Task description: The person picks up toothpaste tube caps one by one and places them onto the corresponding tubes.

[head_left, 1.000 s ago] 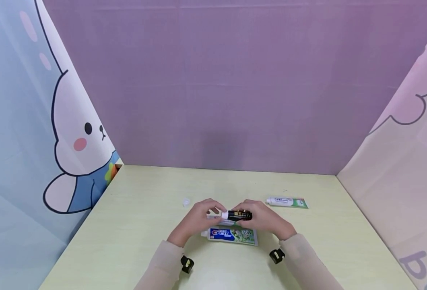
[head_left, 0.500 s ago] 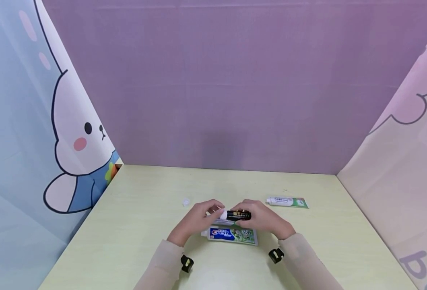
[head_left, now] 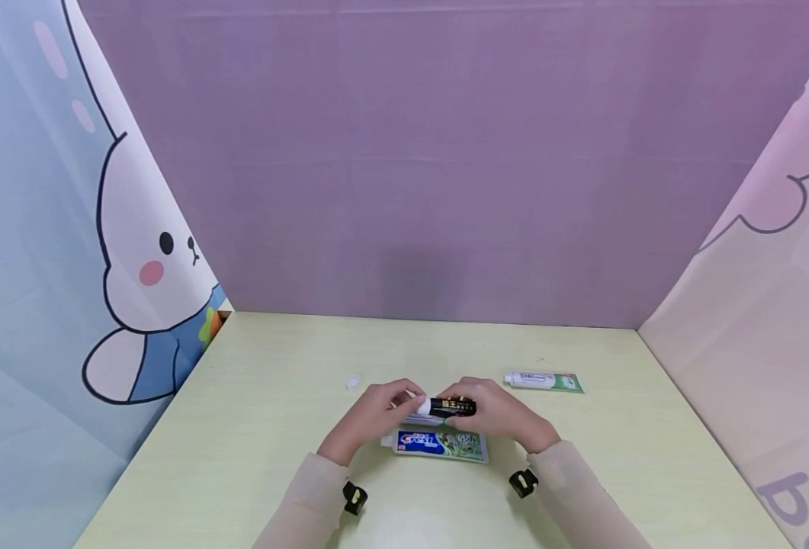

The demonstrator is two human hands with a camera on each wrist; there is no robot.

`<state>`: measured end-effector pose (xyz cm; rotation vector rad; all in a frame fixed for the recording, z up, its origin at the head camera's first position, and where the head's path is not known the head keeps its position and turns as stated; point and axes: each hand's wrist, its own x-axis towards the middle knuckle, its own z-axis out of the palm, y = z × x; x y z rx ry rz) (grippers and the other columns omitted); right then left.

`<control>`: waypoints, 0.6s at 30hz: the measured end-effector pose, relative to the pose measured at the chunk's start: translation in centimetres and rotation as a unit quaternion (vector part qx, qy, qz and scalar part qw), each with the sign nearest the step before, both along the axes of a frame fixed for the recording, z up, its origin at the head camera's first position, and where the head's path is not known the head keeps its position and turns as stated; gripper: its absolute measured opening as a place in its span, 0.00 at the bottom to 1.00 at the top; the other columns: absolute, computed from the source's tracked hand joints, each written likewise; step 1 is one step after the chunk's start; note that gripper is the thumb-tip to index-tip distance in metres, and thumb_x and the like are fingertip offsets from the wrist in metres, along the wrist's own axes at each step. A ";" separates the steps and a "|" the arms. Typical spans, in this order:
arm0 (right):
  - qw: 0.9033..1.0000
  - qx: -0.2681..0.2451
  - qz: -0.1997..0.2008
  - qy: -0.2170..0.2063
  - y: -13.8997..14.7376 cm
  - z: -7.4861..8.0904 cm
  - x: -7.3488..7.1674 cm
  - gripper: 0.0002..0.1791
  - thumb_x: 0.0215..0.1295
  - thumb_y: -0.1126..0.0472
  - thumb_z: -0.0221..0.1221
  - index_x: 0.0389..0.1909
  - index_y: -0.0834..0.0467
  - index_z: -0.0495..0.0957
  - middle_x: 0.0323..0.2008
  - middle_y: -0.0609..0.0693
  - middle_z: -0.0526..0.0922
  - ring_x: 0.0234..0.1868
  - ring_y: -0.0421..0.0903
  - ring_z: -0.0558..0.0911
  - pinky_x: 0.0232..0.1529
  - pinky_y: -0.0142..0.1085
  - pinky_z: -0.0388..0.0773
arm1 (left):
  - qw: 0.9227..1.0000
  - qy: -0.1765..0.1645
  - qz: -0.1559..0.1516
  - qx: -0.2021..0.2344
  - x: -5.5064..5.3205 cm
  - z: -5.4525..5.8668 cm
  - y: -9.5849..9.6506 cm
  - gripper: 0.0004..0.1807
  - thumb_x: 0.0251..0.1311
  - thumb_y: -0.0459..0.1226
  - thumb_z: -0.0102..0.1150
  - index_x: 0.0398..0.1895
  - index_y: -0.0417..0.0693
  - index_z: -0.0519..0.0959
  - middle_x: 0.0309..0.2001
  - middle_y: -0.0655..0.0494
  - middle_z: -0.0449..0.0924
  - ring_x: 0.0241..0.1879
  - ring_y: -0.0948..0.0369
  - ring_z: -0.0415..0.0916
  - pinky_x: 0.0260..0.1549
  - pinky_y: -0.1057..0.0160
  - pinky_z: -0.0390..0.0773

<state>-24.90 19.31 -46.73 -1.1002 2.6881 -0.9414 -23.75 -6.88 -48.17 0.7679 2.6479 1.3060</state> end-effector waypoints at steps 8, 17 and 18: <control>1.000 -0.003 -0.001 -0.001 0.1 -0.1 0.1 0.19 0.63 0.58 0.68 0.55 0.49 0.83 0.44 0.40 0.81 0.38 0.37 0.78 0.37 0.32 0.80 | 1.000 0.003 -0.013 0.016 0.0 0.1 0.0 0.10 0.71 0.50 0.58 0.49 0.63 0.82 0.41 0.68 0.83 0.41 0.67 0.79 0.43 0.62 0.80; 1.000 -0.010 0.001 -0.010 0.0 -0.3 0.0 0.19 0.63 0.58 0.68 0.55 0.49 0.82 0.44 0.39 0.82 0.39 0.37 0.79 0.38 0.32 0.80 | 0.999 0.016 -0.023 0.037 -0.2 -0.4 -0.2 0.09 0.67 0.45 0.65 0.49 0.63 0.82 0.48 0.69 0.81 0.43 0.66 0.79 0.44 0.61 0.80; 1.000 -0.011 0.002 -0.010 0.0 -0.3 0.0 0.19 0.63 0.58 0.68 0.56 0.49 0.82 0.44 0.40 0.82 0.39 0.37 0.79 0.38 0.32 0.80 | 0.999 0.019 -0.024 0.038 -0.3 -0.4 -0.3 0.10 0.66 0.44 0.65 0.49 0.63 0.82 0.48 0.69 0.81 0.43 0.66 0.79 0.45 0.60 0.80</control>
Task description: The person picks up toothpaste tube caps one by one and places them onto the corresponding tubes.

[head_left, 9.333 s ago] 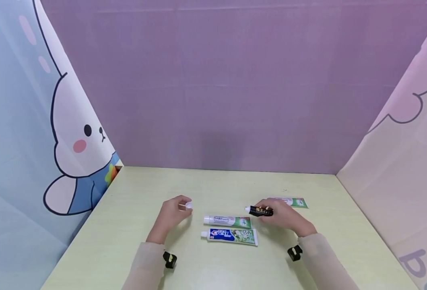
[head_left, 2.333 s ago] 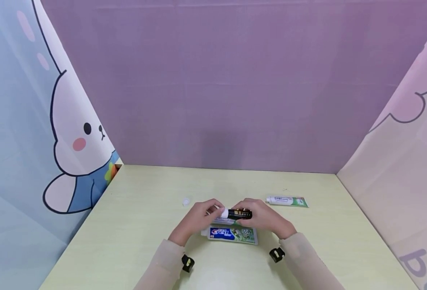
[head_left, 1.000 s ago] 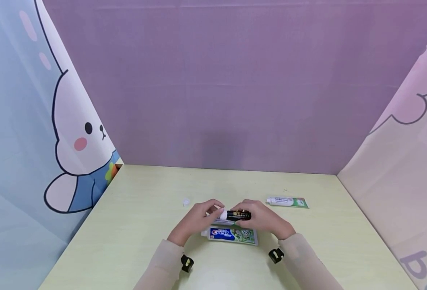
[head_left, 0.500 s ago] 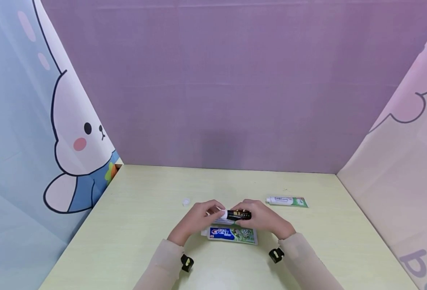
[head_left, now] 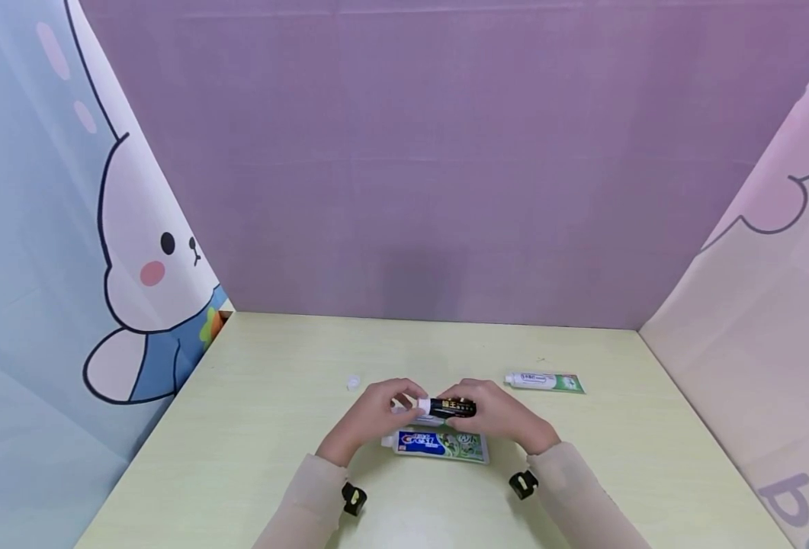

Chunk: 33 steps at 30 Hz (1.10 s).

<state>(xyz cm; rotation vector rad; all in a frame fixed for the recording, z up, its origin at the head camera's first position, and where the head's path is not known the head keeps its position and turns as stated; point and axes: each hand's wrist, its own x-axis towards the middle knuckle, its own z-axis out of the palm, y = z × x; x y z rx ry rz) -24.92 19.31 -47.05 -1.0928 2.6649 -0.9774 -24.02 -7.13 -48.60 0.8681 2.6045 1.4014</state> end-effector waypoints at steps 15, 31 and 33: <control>1.000 -0.001 0.002 0.002 -0.3 0.4 0.2 0.19 0.63 0.59 0.68 0.55 0.50 0.82 0.44 0.40 0.82 0.38 0.37 0.79 0.38 0.32 0.80 | 0.999 -0.027 0.007 -0.025 0.4 0.3 0.2 0.12 0.71 0.51 0.57 0.52 0.62 0.80 0.41 0.67 0.83 0.41 0.66 0.78 0.42 0.62 0.79; 1.000 0.005 0.004 0.008 -0.3 0.4 0.3 0.19 0.65 0.59 0.66 0.57 0.51 0.82 0.45 0.40 0.82 0.38 0.37 0.79 0.38 0.32 0.80 | 0.999 -0.036 0.019 -0.018 0.4 0.3 0.2 0.11 0.72 0.51 0.56 0.50 0.62 0.81 0.40 0.68 0.84 0.41 0.67 0.80 0.45 0.61 0.80; 1.000 0.004 0.005 0.005 -0.3 0.3 0.2 0.19 0.65 0.59 0.66 0.57 0.51 0.82 0.45 0.40 0.82 0.38 0.37 0.79 0.38 0.32 0.80 | 0.999 -0.035 0.018 -0.017 0.4 0.3 0.2 0.11 0.72 0.50 0.57 0.51 0.62 0.81 0.40 0.68 0.84 0.41 0.67 0.80 0.46 0.61 0.80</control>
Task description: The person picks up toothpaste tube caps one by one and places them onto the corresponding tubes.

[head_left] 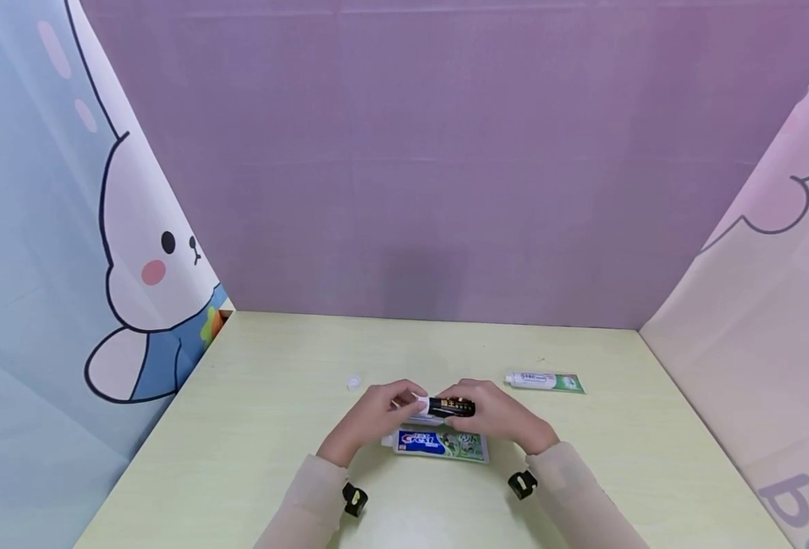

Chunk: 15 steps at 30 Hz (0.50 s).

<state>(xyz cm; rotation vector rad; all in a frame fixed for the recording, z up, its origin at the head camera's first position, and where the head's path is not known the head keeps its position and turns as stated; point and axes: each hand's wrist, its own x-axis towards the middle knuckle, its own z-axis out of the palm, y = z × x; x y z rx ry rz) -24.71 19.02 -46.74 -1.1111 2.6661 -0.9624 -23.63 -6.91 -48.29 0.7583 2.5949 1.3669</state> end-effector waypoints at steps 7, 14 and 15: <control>1.000 -0.004 -0.001 -0.008 0.0 0.0 -0.1 0.19 0.65 0.59 0.66 0.57 0.51 0.82 0.46 0.41 0.82 0.39 0.36 0.79 0.38 0.32 0.80 | 1.000 0.009 -0.002 0.003 0.0 0.1 -0.1 0.11 0.70 0.49 0.60 0.52 0.61 0.82 0.41 0.71 0.83 0.43 0.68 0.79 0.49 0.60 0.79; 1.000 -0.009 0.013 0.009 0.1 0.1 -0.1 0.17 0.65 0.60 0.66 0.55 0.51 0.83 0.46 0.40 0.83 0.38 0.36 0.80 0.38 0.32 0.80 | 1.000 0.022 -0.014 0.011 0.0 -0.1 -0.1 0.12 0.70 0.48 0.60 0.52 0.60 0.82 0.43 0.71 0.82 0.45 0.69 0.79 0.55 0.52 0.77; 1.000 -0.010 0.014 0.010 0.1 0.1 -0.1 0.17 0.65 0.60 0.65 0.55 0.51 0.83 0.46 0.40 0.83 0.39 0.35 0.80 0.39 0.32 0.80 | 1.000 0.025 -0.014 0.011 0.0 -0.1 -0.1 0.12 0.70 0.48 0.60 0.52 0.60 0.82 0.44 0.70 0.83 0.45 0.68 0.79 0.55 0.51 0.77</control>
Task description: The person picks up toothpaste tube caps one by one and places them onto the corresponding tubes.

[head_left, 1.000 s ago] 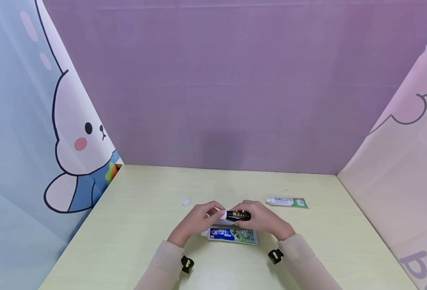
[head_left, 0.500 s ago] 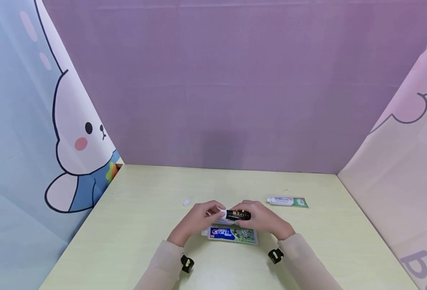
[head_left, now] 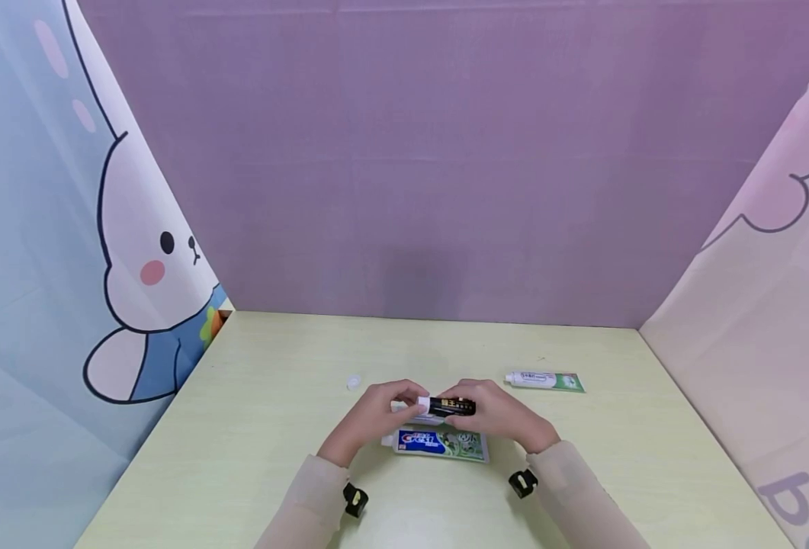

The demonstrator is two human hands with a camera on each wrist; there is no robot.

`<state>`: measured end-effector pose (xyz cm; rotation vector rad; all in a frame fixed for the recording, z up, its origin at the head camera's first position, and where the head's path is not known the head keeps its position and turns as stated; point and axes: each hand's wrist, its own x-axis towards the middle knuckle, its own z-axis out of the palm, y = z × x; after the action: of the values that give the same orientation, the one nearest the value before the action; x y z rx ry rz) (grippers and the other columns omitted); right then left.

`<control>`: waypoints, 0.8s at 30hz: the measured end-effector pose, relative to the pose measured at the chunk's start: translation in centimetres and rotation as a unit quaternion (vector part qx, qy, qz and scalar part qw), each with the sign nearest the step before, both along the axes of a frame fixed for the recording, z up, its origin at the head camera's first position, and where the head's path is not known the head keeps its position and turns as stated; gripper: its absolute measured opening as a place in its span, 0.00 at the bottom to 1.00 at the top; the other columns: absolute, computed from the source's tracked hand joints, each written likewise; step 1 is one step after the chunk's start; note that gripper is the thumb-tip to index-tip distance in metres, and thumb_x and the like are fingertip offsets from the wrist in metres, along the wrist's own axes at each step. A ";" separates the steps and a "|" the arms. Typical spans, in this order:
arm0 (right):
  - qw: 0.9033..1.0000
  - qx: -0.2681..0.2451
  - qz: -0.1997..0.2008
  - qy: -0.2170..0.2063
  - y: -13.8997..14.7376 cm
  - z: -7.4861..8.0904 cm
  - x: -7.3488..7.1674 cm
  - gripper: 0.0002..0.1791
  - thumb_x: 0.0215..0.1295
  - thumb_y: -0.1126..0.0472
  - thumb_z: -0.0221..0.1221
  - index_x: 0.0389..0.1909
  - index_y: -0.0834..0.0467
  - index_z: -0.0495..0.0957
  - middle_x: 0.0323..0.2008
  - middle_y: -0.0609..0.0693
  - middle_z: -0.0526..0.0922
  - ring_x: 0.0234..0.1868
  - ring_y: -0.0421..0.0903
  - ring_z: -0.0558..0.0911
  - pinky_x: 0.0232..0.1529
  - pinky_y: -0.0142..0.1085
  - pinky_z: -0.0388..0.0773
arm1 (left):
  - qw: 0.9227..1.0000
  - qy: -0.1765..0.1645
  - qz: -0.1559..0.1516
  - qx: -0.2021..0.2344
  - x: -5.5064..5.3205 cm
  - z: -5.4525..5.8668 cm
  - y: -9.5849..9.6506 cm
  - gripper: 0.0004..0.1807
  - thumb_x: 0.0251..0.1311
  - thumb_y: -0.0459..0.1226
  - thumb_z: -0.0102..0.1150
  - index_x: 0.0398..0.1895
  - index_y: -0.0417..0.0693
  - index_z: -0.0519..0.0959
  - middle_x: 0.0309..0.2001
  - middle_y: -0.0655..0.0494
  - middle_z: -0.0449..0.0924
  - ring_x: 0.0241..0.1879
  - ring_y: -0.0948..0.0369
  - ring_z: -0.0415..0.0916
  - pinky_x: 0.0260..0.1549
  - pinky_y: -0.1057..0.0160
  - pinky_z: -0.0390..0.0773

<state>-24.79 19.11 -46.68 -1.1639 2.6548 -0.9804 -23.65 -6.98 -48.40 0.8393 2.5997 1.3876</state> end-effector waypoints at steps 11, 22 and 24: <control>1.000 -0.008 0.003 -0.004 0.1 -0.2 -0.2 0.18 0.64 0.61 0.66 0.55 0.52 0.84 0.44 0.41 0.84 0.36 0.36 0.79 0.35 0.31 0.80 | 1.000 0.001 0.003 0.011 0.1 0.0 0.0 0.11 0.70 0.47 0.61 0.52 0.62 0.82 0.48 0.67 0.83 0.47 0.67 0.78 0.53 0.52 0.79; 1.000 -0.002 -0.006 -0.025 0.1 -0.3 -0.2 0.19 0.63 0.62 0.68 0.56 0.57 0.83 0.45 0.46 0.85 0.38 0.36 0.81 0.37 0.31 0.81 | 1.000 -0.003 -0.014 0.023 -0.1 -0.4 0.1 0.16 0.66 0.45 0.65 0.55 0.54 0.82 0.50 0.62 0.83 0.47 0.65 0.79 0.53 0.51 0.79; 1.000 0.000 -0.006 -0.027 0.2 -0.3 -0.2 0.20 0.63 0.61 0.69 0.56 0.58 0.83 0.46 0.46 0.85 0.39 0.36 0.81 0.38 0.31 0.81 | 1.000 0.007 -0.020 0.022 -0.1 -0.5 0.3 0.18 0.65 0.45 0.67 0.56 0.51 0.82 0.51 0.62 0.82 0.47 0.64 0.79 0.53 0.51 0.79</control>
<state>-24.98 19.31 -47.02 -1.1072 2.6218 -0.9994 -23.76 -6.69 -48.85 0.9063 2.5560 1.4385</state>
